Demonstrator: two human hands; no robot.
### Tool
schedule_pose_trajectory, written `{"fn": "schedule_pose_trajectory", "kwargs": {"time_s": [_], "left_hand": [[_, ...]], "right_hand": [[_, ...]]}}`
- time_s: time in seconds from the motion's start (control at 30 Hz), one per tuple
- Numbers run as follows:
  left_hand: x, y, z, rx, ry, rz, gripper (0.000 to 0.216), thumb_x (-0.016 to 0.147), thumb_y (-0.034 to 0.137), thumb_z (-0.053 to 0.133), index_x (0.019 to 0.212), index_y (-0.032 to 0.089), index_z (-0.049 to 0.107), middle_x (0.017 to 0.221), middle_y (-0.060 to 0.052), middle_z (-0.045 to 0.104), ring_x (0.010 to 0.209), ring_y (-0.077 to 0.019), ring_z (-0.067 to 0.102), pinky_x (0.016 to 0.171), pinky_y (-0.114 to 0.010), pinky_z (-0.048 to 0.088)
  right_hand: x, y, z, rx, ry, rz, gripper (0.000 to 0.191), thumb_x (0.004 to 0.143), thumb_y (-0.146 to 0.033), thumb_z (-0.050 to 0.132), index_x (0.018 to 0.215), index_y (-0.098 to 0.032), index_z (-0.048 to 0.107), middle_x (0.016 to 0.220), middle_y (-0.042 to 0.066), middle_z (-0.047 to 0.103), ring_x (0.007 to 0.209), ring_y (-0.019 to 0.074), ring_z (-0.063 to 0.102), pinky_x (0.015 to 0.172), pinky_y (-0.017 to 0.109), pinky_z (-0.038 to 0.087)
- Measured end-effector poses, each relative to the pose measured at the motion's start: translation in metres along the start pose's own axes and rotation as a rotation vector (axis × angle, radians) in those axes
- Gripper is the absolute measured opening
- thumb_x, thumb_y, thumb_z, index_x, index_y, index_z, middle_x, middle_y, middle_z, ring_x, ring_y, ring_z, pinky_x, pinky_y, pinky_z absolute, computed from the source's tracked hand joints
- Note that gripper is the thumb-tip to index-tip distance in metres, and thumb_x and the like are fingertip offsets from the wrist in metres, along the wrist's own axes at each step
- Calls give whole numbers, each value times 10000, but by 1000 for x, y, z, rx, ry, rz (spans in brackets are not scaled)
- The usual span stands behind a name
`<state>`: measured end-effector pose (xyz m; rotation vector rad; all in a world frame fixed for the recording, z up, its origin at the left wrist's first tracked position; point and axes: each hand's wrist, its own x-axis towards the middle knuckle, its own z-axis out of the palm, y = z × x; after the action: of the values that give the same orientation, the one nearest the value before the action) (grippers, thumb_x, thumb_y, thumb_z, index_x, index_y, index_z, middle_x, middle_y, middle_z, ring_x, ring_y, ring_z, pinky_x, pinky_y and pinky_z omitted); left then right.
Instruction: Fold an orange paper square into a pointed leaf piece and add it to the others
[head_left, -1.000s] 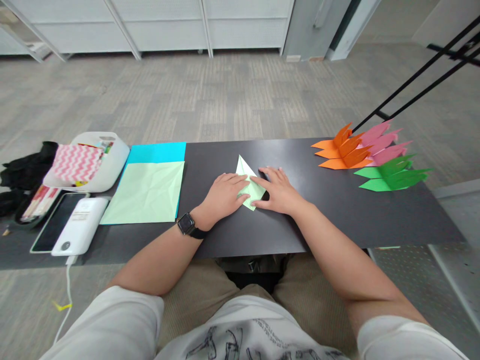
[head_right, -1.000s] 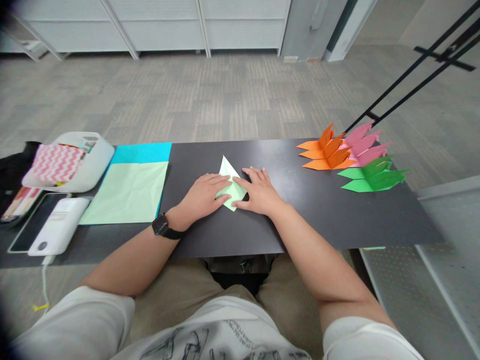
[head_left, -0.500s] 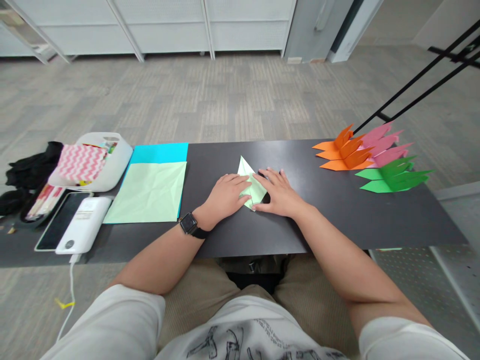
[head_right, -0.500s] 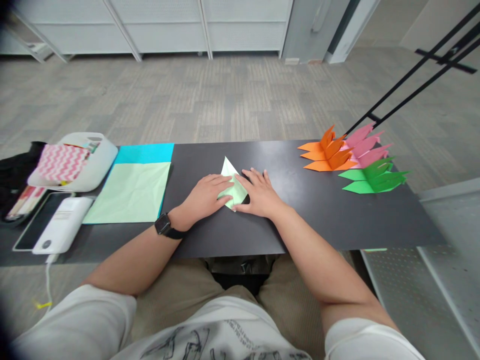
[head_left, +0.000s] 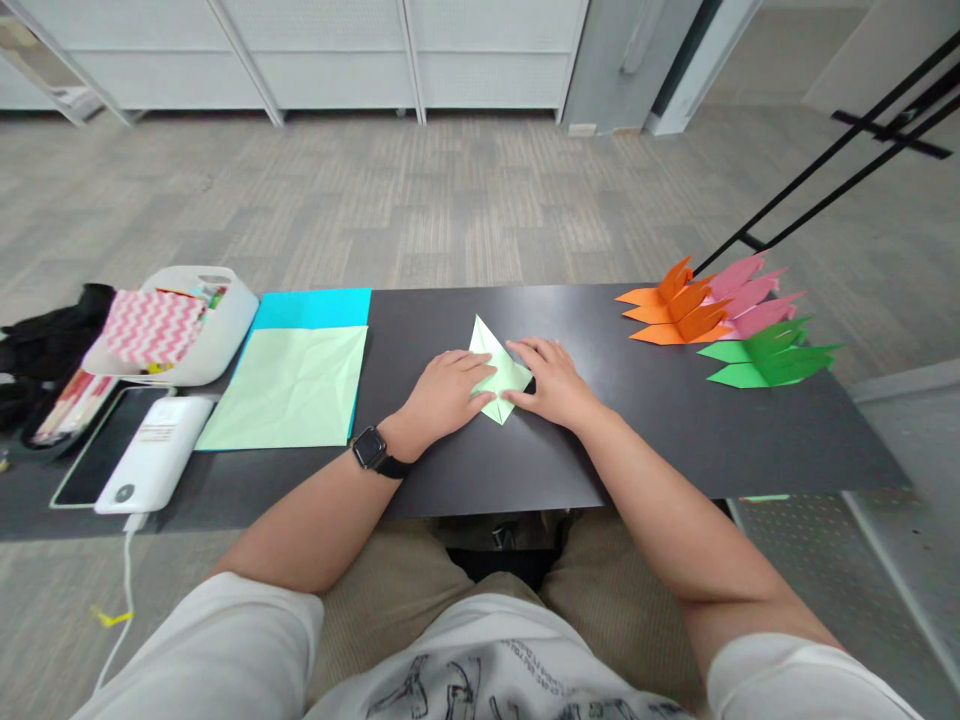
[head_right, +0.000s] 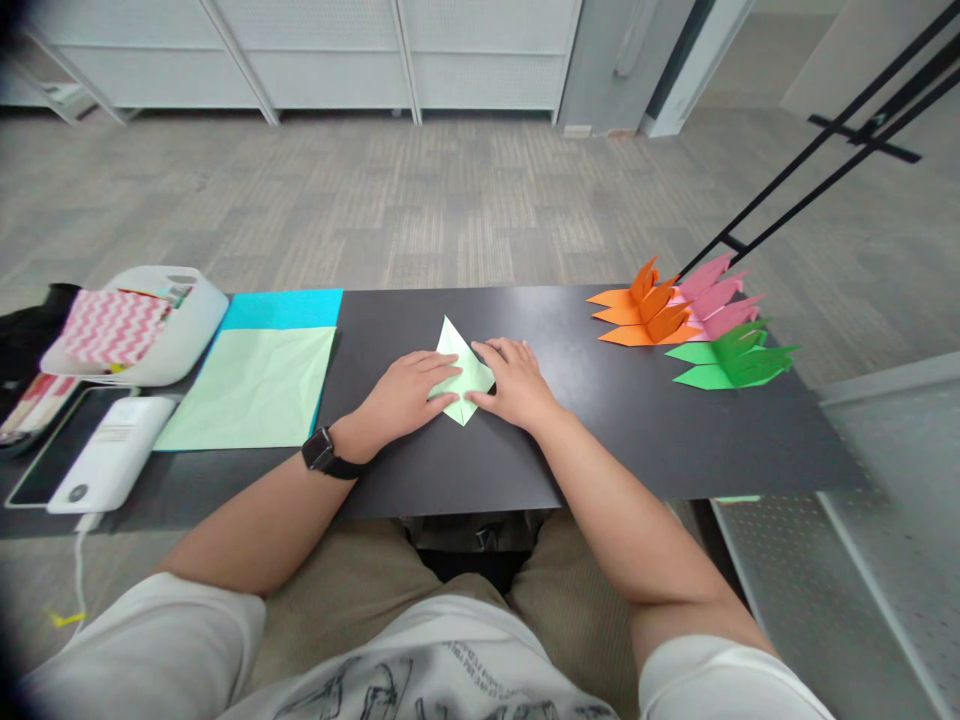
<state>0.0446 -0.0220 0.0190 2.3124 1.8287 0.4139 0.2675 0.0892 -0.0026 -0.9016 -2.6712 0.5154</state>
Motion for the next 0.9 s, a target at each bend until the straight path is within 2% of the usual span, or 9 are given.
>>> {"fn": "schedule_pose_trajectory", "kwargs": {"time_s": [0.1,0.17,0.23,0.33,0.43,0.5,0.73,0.9], "left_hand": [[0,1,1,-11,14,-2,416,1065,426,613,1416,230,717,1573,-95,646,1431,-309,589,1263,-522,399],[-1,2,0,-15,26,0,422,1072,451,604,1408,225,720,1559,-104,655,1425,-312,592,1259,-526,401],[-1,4,-2,-21,21,25,431,1059,496,629,1370,218,738,1541,-111,665,1408,-318,601,1250,-521,412],[-1,8,-7,-36,-24,89,447,1007,538,711,1318,221,752,1503,-104,687,1374,-319,615,1228,-498,434],[-2,11,-10,-29,-49,98,484,984,525,745,1376,243,719,1494,-99,687,1376,-323,605,1230,-516,422],[-4,12,-9,-16,-56,77,512,987,516,741,1425,255,691,1524,-100,665,1401,-330,584,1253,-550,391],[-7,12,-3,0,-86,52,566,1020,516,686,1531,284,615,1696,-100,511,1506,-350,495,1284,-586,351],[-5,14,-7,-7,-127,39,605,1009,480,710,1564,280,575,1727,-103,469,1562,-356,440,1321,-598,303]], "right_hand": [[-7,-1,1,-22,-53,-36,1013,825,-606,848,1686,-294,415,1659,161,464,1601,446,352,1324,734,181],[-8,-1,-2,2,-50,-50,1011,844,-632,826,1698,-299,402,1676,158,460,1613,455,334,1317,747,189],[-7,1,-8,69,3,-47,799,959,-574,722,1664,-297,472,1612,143,544,1543,399,460,1303,688,292],[-3,6,-18,151,110,-57,407,1075,-430,564,1422,-303,737,1369,102,715,1299,296,659,1181,532,486],[-3,9,-23,125,100,-120,298,1070,-389,585,1136,-319,867,1211,73,775,1152,272,702,1089,493,528],[-5,8,-23,71,75,-146,280,1060,-377,607,1084,-324,881,1212,66,782,1149,276,696,1078,500,523],[-9,-6,-23,-67,44,-92,329,1080,-349,560,1071,-295,885,1232,68,783,1154,279,675,1094,478,536],[-8,-15,-19,-164,18,-47,347,1073,-320,545,1249,-288,842,1327,102,749,1205,320,637,1087,519,542]]}}
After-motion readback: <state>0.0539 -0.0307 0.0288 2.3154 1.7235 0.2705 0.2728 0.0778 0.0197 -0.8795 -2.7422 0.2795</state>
